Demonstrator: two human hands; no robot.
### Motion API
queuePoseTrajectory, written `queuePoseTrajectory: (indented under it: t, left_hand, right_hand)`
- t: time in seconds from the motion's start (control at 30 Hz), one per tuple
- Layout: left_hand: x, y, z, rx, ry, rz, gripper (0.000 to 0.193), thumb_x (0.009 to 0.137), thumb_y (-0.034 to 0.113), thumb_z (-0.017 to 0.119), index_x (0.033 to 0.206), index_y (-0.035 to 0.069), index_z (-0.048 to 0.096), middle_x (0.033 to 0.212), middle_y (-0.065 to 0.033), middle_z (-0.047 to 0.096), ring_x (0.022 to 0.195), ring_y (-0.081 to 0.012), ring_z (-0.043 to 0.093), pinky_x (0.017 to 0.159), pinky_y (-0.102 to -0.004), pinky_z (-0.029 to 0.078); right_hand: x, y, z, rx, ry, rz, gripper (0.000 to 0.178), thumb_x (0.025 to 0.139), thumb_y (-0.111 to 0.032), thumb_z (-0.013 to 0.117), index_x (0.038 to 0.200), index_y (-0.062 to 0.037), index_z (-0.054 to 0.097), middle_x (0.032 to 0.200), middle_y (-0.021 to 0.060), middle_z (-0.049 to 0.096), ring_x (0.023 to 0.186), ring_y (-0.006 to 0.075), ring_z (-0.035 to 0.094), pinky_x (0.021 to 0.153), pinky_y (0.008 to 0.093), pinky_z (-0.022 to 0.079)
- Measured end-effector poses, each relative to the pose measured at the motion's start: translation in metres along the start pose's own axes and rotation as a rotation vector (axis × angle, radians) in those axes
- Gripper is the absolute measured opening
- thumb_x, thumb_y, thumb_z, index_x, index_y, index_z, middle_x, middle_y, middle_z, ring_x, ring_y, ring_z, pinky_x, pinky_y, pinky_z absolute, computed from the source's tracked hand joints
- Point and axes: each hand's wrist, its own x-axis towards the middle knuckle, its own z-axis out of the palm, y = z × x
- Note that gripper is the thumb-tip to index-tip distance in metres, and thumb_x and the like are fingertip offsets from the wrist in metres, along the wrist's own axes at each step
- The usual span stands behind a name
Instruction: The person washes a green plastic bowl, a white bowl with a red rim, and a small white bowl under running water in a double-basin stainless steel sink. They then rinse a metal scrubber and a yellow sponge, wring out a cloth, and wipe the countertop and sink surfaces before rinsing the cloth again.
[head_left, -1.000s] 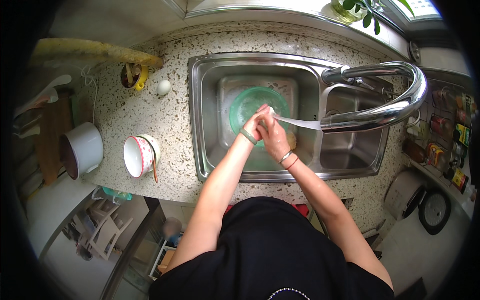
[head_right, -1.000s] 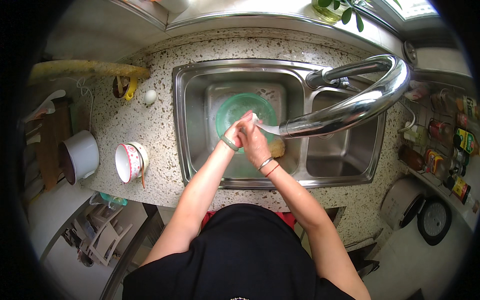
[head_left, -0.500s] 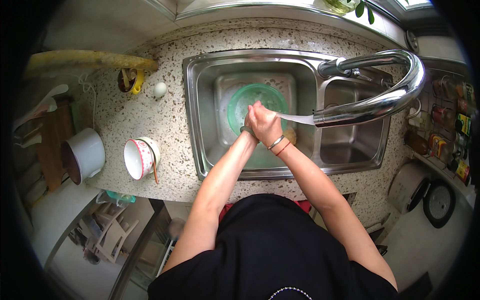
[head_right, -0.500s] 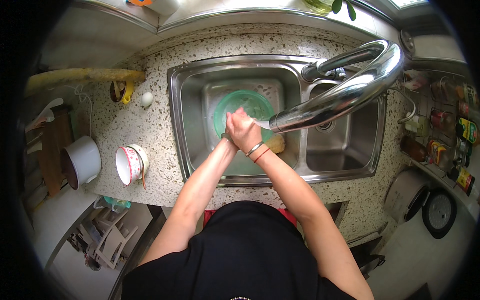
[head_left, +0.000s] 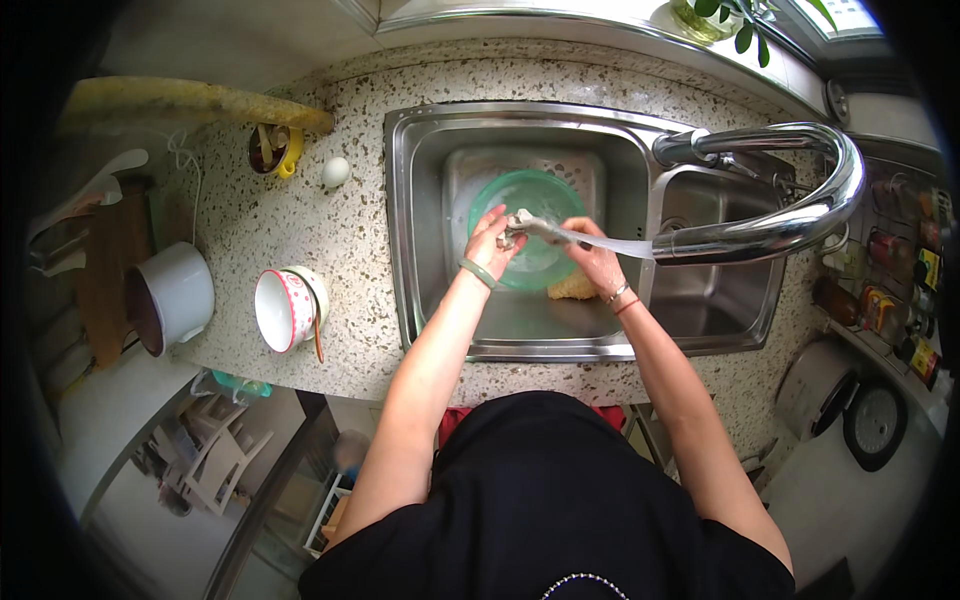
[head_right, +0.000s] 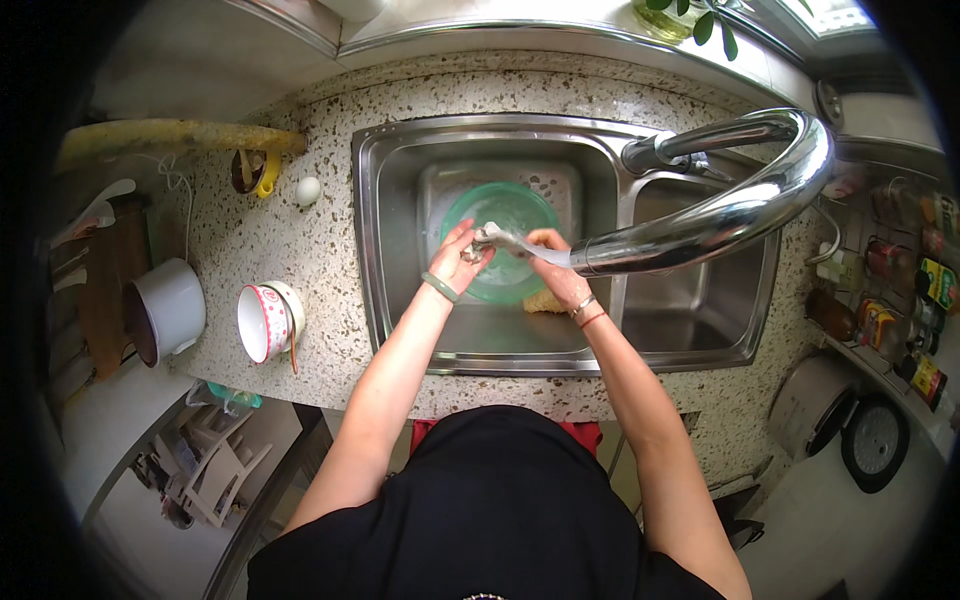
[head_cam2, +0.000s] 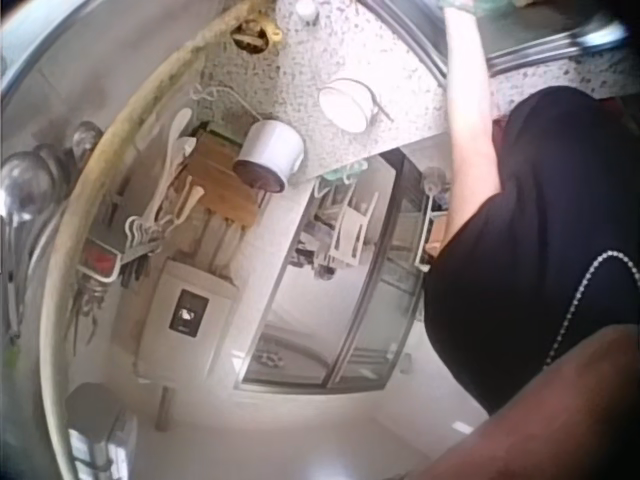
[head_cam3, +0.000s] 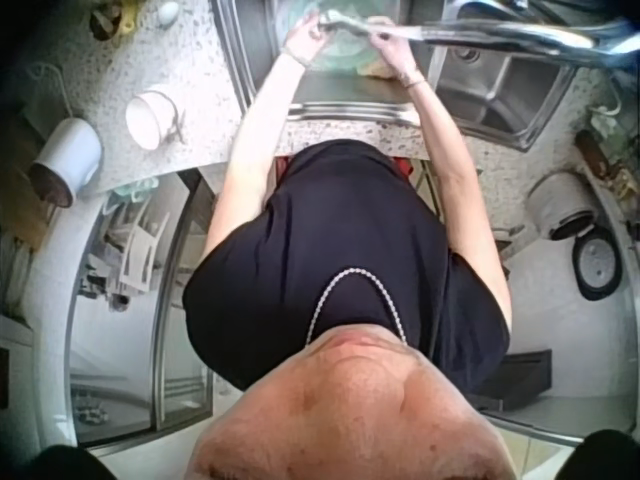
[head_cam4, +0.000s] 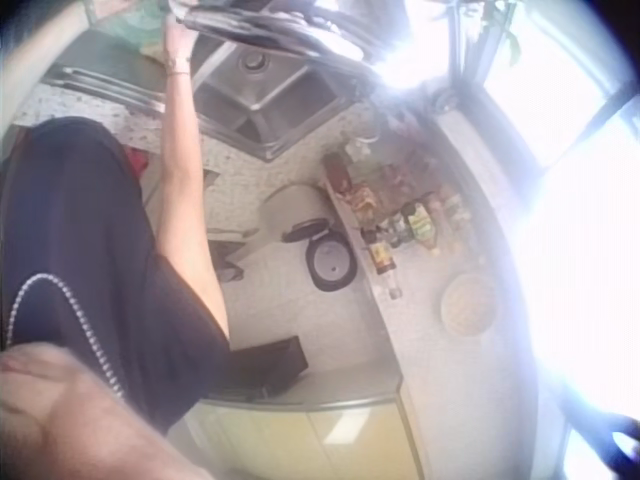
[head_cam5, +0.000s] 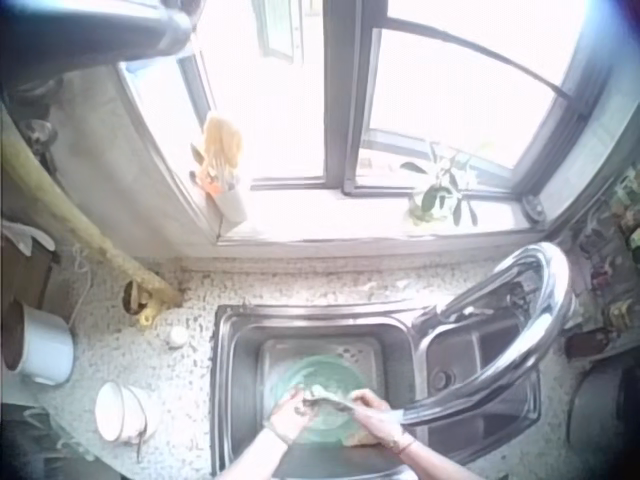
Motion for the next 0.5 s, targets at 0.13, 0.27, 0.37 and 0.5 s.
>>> queuePoseTrajectory:
  t: [0.13,0.27,0.37,0.5]
  left_hand:
    - [-0.003,0.002,0.015,-0.123,-0.116,0.023,0.032,0.093,0.011,0.051,0.124,0.009,0.043,0.116,-0.0125,0.055,0.109,-0.0256,0.054,0.095,-0.0445,0.044]
    - [-0.005,-0.003,0.022,-0.093,-0.176,0.05,0.036,0.092,0.009,0.053,0.126,0.008,0.042,0.117,-0.0136,0.055,0.108,-0.0253,0.054,0.095,-0.0422,0.043]
    - [-0.002,0.001,0.024,-0.03,-0.121,0.102,0.036,0.092,0.01,0.054,0.126,0.008,0.042,0.116,-0.013,0.055,0.107,-0.025,0.055,0.095,-0.0418,0.043]
    - [0.007,0.001,0.019,0.025,-0.106,0.064,0.036,0.092,0.023,0.056,0.123,0.008,0.044,0.109,-0.0115,0.058,0.102,-0.0231,0.057,0.091,-0.0394,0.045]
  right_hand:
    - [-0.011,0.008,0.003,0.198,0.029,0.377,0.036,0.088,-0.025,0.061,0.117,-0.0046,0.056,0.079,-0.003,0.058,0.078,0.007,0.053,0.074,0.0216,0.043]
    - [0.006,0.032,0.011,0.045,-0.167,0.481,0.043,0.085,-0.034,0.064,0.115,-0.003,0.055,0.078,-0.0032,0.057,0.071,0.0062,0.049,0.064,0.0225,0.042]
    - [0.013,0.034,0.012,0.141,0.0,0.199,0.031,0.084,-0.026,0.066,0.098,-0.0032,0.049,0.08,-0.001,0.054,0.07,0.0079,0.049,0.064,0.0231,0.042]
    - [0.011,0.003,0.019,0.241,0.13,0.112,0.029,0.085,-0.01,0.062,0.112,-0.0063,0.053,0.085,0.0025,0.055,0.079,0.0093,0.051,0.07,0.0231,0.044]
